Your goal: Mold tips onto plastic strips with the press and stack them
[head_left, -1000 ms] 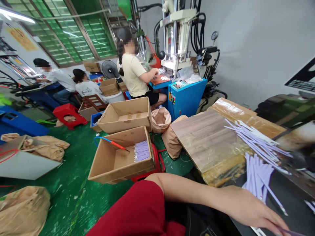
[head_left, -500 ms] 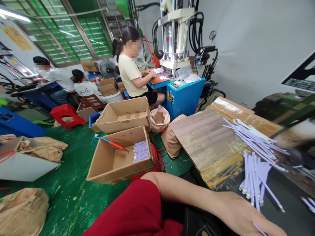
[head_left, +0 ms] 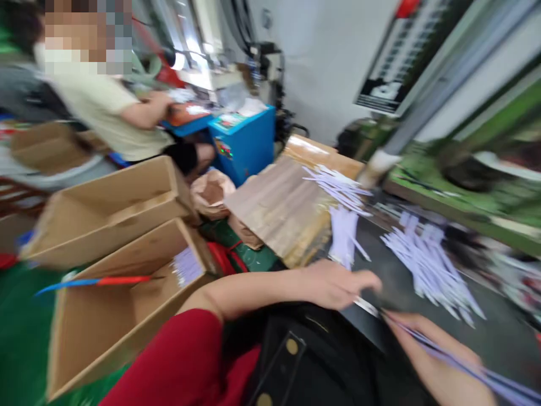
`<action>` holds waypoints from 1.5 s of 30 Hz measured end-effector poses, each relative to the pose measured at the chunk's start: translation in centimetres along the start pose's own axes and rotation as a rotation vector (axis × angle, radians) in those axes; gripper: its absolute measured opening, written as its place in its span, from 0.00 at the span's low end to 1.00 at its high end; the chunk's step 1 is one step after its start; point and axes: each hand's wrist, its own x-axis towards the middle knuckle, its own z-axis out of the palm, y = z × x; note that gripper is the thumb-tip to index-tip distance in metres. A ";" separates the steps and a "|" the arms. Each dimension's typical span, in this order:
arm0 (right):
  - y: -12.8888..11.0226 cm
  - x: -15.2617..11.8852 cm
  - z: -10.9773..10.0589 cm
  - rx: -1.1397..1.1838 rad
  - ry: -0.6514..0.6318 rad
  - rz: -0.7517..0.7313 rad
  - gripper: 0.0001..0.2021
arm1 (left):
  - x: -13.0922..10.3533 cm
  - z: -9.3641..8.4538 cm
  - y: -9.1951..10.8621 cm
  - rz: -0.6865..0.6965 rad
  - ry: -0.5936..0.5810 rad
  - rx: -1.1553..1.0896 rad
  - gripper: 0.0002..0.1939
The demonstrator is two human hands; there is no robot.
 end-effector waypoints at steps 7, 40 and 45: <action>-1.7 1.6 -0.1 0.159 0.006 0.079 0.08 | 1.0 2.5 -3.0 0.068 0.190 0.035 0.15; -3.2 1.7 0.7 -0.107 -0.110 -0.140 0.09 | -1.4 4.4 -4.5 0.130 0.399 0.036 0.23; -3.6 2.0 0.9 -0.180 -0.142 -0.103 0.07 | -1.6 4.7 -4.7 0.122 0.425 -0.016 0.23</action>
